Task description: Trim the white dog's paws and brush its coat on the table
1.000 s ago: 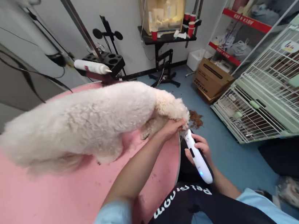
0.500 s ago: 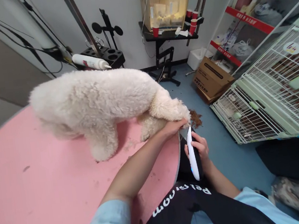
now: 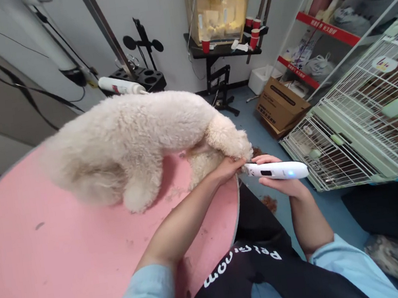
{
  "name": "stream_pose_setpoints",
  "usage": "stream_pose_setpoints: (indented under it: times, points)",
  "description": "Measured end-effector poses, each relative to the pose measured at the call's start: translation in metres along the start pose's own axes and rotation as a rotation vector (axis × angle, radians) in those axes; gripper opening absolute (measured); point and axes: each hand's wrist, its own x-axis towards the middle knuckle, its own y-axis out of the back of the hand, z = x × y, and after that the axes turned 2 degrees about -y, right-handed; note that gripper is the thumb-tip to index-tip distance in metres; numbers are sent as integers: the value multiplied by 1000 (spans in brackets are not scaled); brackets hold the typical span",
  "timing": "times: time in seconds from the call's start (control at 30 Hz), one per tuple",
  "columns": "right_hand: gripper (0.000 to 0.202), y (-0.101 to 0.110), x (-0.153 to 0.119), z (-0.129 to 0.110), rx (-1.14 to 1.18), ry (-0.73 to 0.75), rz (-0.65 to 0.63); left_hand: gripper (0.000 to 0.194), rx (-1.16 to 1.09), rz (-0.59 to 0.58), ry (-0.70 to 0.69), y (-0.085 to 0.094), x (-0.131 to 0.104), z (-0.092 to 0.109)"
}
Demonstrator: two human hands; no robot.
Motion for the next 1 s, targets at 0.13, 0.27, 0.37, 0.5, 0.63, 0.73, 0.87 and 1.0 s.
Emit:
stream_pose_setpoints:
  times: [0.13, 0.27, 0.37, 0.5, 0.63, 0.73, 0.87, 1.0]
  points:
    - [36, -16, -13, 5, -54, 72, 82, 53, -32, 12, 35, -4, -2, 1]
    - [40, -57, -45, 10, -281, 207, 439, 50, -90, -13, 76, -13, -1, 2]
    - [47, -80, -56, 16, -409, 254, 635, 44, -118, 24, 104, -24, 3, 3]
    - [49, -85, -54, 25, -473, 240, 663, 33, -64, 151, 151, -34, 9, 2]
    - [46, -83, -53, 31, -466, 257, 715, 31, -63, 155, 146, -37, 9, 0]
    - [45, -84, -55, 33, -444, 234, 739, 33, -30, 150, 123, -35, 10, -3]
    - [43, -82, -59, 32, -428, 193, 588, 38, 65, 172, 39, -30, 12, -6]
    - [48, -80, -67, 35, -462, 203, 630, 32, 117, 173, 6, -29, 12, -7]
